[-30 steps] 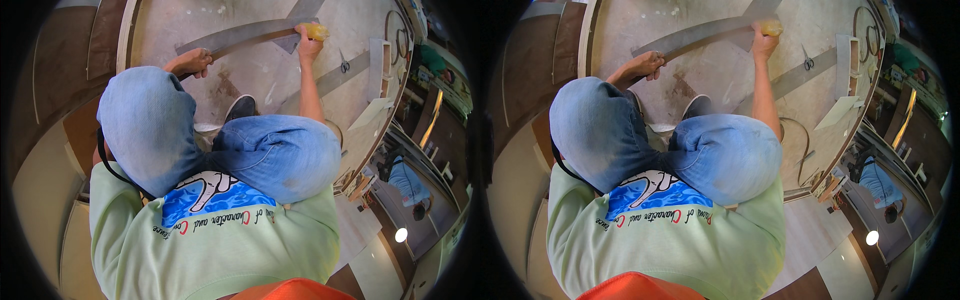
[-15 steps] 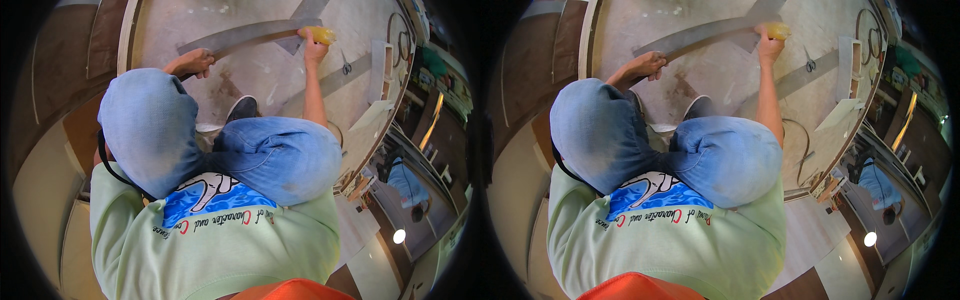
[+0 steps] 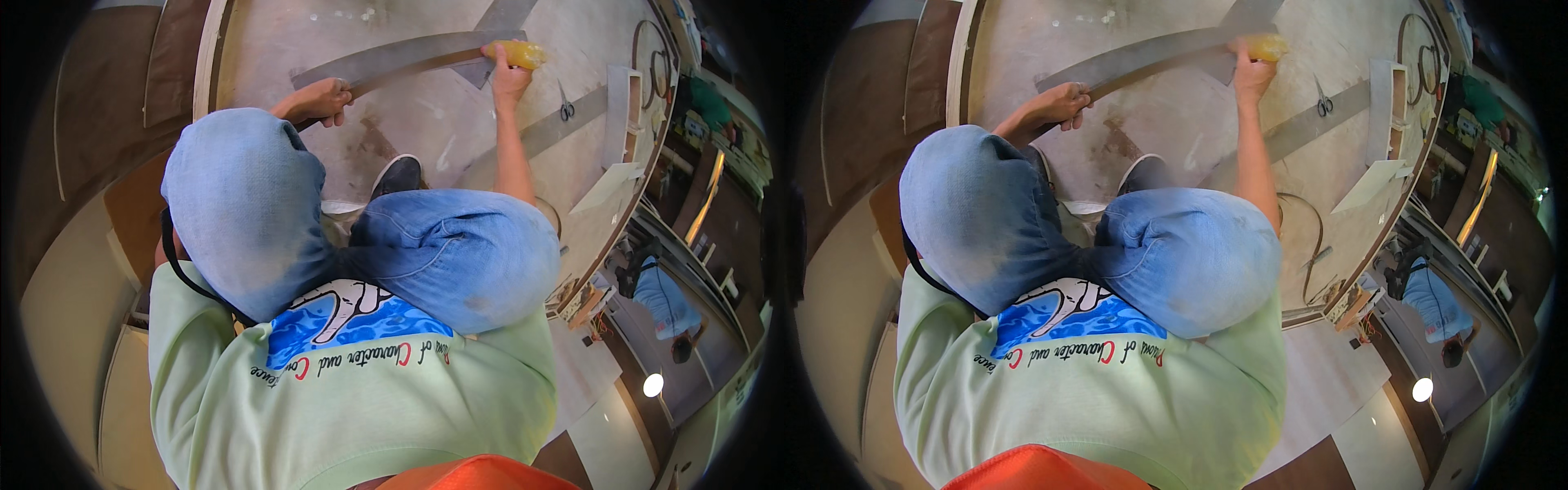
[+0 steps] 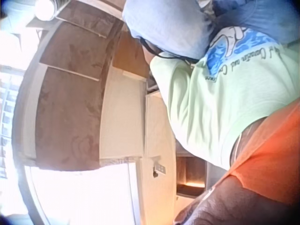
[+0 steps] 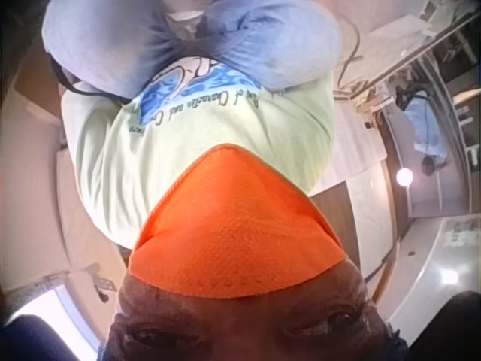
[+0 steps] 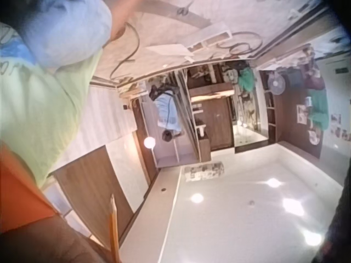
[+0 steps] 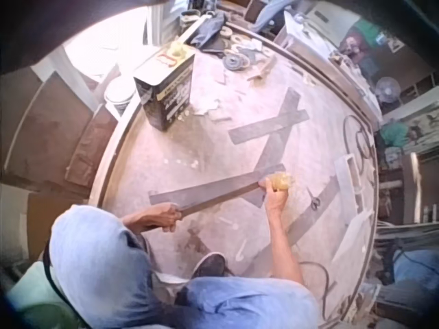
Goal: The person cuts a flexible trim strip with scissors, tests its fit on a cabinet edge, then applies glue to the strip and presses it onto the cabinet. The person works on the floor while handling the trim and glue.
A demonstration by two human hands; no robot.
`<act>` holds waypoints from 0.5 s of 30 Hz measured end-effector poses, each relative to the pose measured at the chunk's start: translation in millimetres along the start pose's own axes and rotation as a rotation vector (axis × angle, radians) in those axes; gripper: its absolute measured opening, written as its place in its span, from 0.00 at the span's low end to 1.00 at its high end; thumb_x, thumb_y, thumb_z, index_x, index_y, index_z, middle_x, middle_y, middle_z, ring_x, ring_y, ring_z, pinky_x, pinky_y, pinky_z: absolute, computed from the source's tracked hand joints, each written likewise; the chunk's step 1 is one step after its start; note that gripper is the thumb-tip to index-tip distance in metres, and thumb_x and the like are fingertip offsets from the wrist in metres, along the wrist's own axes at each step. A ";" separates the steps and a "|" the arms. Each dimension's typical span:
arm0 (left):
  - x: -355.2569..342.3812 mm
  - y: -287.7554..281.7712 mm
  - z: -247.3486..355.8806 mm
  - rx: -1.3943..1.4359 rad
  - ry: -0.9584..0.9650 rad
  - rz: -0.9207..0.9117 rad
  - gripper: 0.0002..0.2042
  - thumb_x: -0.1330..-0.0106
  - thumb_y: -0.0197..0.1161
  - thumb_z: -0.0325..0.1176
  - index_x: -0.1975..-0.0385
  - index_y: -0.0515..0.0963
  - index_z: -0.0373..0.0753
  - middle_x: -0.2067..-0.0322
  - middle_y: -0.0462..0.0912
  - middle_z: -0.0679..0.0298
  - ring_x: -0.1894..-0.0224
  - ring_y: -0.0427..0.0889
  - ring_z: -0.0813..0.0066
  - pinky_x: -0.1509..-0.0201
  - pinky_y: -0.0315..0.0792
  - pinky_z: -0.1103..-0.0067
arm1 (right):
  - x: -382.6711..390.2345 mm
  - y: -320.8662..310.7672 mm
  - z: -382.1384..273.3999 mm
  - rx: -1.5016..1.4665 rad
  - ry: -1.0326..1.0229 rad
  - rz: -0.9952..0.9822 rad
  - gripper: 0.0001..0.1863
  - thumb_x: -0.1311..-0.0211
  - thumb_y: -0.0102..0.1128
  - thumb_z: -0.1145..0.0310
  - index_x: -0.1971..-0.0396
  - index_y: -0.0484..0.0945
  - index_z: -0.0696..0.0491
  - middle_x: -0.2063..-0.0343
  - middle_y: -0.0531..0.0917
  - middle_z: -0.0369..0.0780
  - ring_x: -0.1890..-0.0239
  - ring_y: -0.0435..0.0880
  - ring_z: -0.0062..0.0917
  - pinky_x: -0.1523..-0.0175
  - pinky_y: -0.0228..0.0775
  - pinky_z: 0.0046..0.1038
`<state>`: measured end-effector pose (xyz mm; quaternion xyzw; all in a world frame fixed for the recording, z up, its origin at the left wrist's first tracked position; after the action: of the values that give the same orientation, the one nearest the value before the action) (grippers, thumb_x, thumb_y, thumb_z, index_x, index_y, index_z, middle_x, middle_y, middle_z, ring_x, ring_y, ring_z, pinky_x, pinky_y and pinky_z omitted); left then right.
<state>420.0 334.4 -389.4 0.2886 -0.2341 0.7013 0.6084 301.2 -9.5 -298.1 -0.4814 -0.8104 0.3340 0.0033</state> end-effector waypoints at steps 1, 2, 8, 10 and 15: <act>-0.2 0.4 0.3 0.001 0.013 -0.004 0.13 0.27 0.45 0.31 0.59 0.74 0.27 0.82 0.80 0.59 0.87 0.74 0.76 0.81 0.70 0.78 | 4.4 5.8 3.0 -0.028 0.062 -0.053 0.17 0.42 0.70 0.63 0.59 0.80 0.59 0.62 0.86 0.41 0.58 0.85 0.31 0.49 0.73 0.30; -0.3 0.7 0.1 0.002 0.023 -0.005 0.13 0.27 0.45 0.31 0.59 0.74 0.27 0.82 0.80 0.59 0.87 0.74 0.75 0.81 0.70 0.78 | 8.4 11.0 3.4 -0.053 0.088 -0.101 0.20 0.42 0.70 0.64 0.55 0.79 0.60 0.59 0.85 0.42 0.55 0.84 0.30 0.47 0.73 0.29; 0.0 -0.4 -1.3 0.008 0.033 0.002 0.13 0.26 0.44 0.32 0.59 0.73 0.28 0.82 0.80 0.59 0.88 0.74 0.75 0.81 0.69 0.78 | 1.4 1.7 -6.0 -0.032 0.061 -0.046 0.17 0.44 0.71 0.63 0.60 0.81 0.58 0.64 0.86 0.42 0.60 0.84 0.32 0.50 0.73 0.30; -1.6 -0.7 -1.3 -0.007 0.031 -0.004 0.13 0.26 0.44 0.32 0.58 0.73 0.28 0.82 0.80 0.59 0.88 0.74 0.75 0.81 0.69 0.78 | 1.9 1.6 -6.2 -0.014 0.079 -0.044 0.17 0.44 0.71 0.63 0.61 0.81 0.58 0.64 0.86 0.42 0.60 0.84 0.32 0.50 0.73 0.31; -1.9 5.5 -4.5 -0.006 0.055 -0.015 0.13 0.26 0.44 0.32 0.58 0.73 0.28 0.82 0.80 0.58 0.88 0.74 0.76 0.81 0.69 0.79 | 11.1 13.4 -17.3 0.032 -0.019 -0.144 0.12 0.45 0.70 0.63 0.68 0.84 0.55 0.68 0.87 0.41 0.65 0.85 0.33 0.54 0.74 0.31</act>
<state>414.2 335.3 -393.9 0.2692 -0.2174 0.7034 0.6209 311.4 12.6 -295.5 -0.4183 -0.8375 0.3504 0.0274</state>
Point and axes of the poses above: each hand's wrist, its own x-axis away from the middle knuckle, its own y-axis out of the palm, z = x × y, the point moved 9 cm from there along -x, towards the middle knuckle
